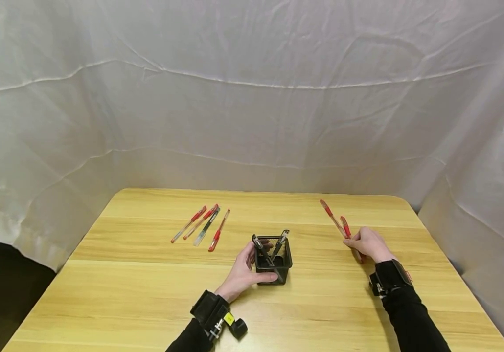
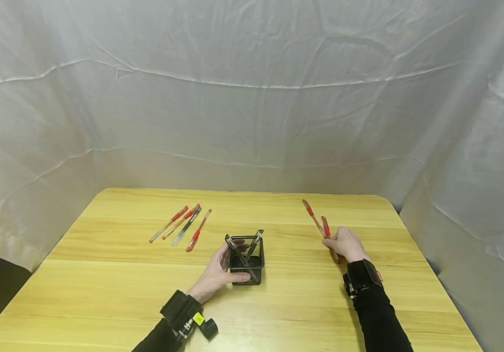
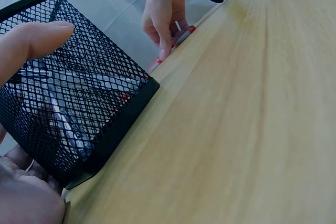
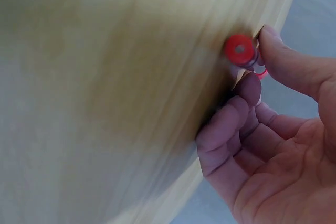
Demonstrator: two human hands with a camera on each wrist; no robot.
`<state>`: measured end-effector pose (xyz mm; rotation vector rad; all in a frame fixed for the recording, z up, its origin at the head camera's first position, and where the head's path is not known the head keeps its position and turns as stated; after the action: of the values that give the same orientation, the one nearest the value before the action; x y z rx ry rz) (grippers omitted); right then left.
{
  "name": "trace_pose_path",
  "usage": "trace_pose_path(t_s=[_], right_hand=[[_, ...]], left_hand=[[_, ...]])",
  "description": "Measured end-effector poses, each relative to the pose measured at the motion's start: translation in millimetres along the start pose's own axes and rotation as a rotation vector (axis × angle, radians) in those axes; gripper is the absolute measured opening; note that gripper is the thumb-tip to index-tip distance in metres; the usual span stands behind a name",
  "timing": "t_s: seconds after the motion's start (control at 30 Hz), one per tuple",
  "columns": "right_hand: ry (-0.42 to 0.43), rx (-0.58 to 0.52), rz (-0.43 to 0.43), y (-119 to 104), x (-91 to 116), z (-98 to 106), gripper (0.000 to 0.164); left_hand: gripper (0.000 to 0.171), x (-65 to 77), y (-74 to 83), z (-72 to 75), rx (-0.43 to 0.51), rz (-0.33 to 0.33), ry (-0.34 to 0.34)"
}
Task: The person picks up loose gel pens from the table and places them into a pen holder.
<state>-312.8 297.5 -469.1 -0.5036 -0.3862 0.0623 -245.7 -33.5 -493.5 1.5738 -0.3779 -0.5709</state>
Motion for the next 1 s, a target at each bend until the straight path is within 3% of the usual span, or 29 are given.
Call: trace_pose_path(t_s=[0.27,0.47,1.0], right_hand=[[0.017,0.006,0.006,0.6,5.2,0.7,0.027],[0.053,0.004,0.050,0.3,9.8,0.2,0.034],[0.103,-0.088,0.036,0.8,25.1,-0.8,0.029]], left_hand=[[0.084,0.6,0.0,0.8,-0.003,-0.006,0.000],[0.084,0.5,-0.4,0.5,-0.001,-0.004,-0.001],[0.082,0.5,-0.3,0.5,0.000,-0.009,-0.001]])
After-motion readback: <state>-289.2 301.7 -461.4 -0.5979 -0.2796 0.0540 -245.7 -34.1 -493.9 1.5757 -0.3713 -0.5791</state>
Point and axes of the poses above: each hand's wrist, its own x-axis away from the middle knuckle, its own z-axis out of the back of the hand, y = z × x, the point moved 8 cm from there along -x, towards the middle knuckle, and after that the axes turned 11 degrees about -y, right-handed, at the moved point
